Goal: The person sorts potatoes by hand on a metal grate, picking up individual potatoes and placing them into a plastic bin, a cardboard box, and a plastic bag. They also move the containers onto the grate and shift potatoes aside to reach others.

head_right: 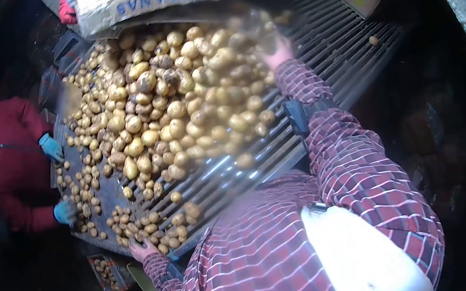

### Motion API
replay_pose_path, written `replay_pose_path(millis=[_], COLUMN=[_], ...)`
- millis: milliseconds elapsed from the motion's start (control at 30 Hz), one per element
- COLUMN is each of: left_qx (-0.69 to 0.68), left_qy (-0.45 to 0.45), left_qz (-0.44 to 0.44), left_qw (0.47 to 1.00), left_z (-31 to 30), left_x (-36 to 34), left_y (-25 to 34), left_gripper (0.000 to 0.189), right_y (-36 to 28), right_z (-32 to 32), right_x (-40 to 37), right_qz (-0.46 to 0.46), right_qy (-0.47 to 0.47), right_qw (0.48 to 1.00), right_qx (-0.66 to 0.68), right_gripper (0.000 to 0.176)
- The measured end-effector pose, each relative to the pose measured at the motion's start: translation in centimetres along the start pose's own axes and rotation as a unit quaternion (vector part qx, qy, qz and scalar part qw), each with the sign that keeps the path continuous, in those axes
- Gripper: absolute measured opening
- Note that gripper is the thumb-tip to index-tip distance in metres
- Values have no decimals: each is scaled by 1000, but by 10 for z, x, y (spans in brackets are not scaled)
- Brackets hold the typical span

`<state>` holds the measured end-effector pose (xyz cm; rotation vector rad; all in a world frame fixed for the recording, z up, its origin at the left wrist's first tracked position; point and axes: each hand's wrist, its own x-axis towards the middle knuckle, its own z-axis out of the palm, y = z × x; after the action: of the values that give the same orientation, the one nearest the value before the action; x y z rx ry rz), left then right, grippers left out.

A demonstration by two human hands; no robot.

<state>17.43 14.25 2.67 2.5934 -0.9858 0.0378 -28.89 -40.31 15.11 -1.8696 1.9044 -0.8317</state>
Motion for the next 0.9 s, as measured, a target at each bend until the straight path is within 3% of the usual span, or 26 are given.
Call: replay_pose_path(millis=[67,100,133,233,333,433,467,500,533,600,667,767,800,833,900], left_qx=[22,31,16,-118,-274,-362,-470,-371,-384,-430,-458,-482,-471,-460,-462], left_qy=[-5,-15,-18,-1,49,-7,-31,-16,-71,-85,-94,-118,-138,-155,-162], left_qz=[-41,-70,-102,-213,-197,-213,-281,-125,-171,-67,-7,25,6,-11,-29], left_qw=[999,997,995,970,940,907,836,920,905,896,884,868,871,874,871], left_z=[-4,-10,-13,3,29,-42,-83,-35,-68,-37,-6,6,6,6,11], left_x=[4,5,7,16,32,81,83,88,94,102,100,85,81,75,64], left_y=[10,17,25,30,41,183,249,216,260,267,272,275,272,266,248], left_gripper=[46,48,50,52,49,42,43,41,41,44,46,46,46,46,44], right_y=[-19,-9,-39,-80,-108,-114,-112,-109,-104,-94,-94,-119,-151,-154,-182], right_z=[2,16,5,12,36,47,45,42,37,29,21,27,18,31,19], right_x=[27,51,64,116,154,159,159,157,153,138,108,37,7,-8,-39], right_qz=[-71,-63,6,49,57,44,40,33,26,3,-18,-24,-116,-232,-249], right_qy=[-3,-15,-53,-63,-61,-71,-76,-81,-83,-91,-162,-384,-375,-366,-424], right_qw=[996,989,985,974,973,976,979,981,984,991,986,904,914,899,868], right_qx=[-51,-131,-161,-212,-215,-199,-187,-172,-153,-100,15,188,99,61,74], right_gripper=[108,117,119,107,95,84,80,76,73,66,59,49,30,41,47])
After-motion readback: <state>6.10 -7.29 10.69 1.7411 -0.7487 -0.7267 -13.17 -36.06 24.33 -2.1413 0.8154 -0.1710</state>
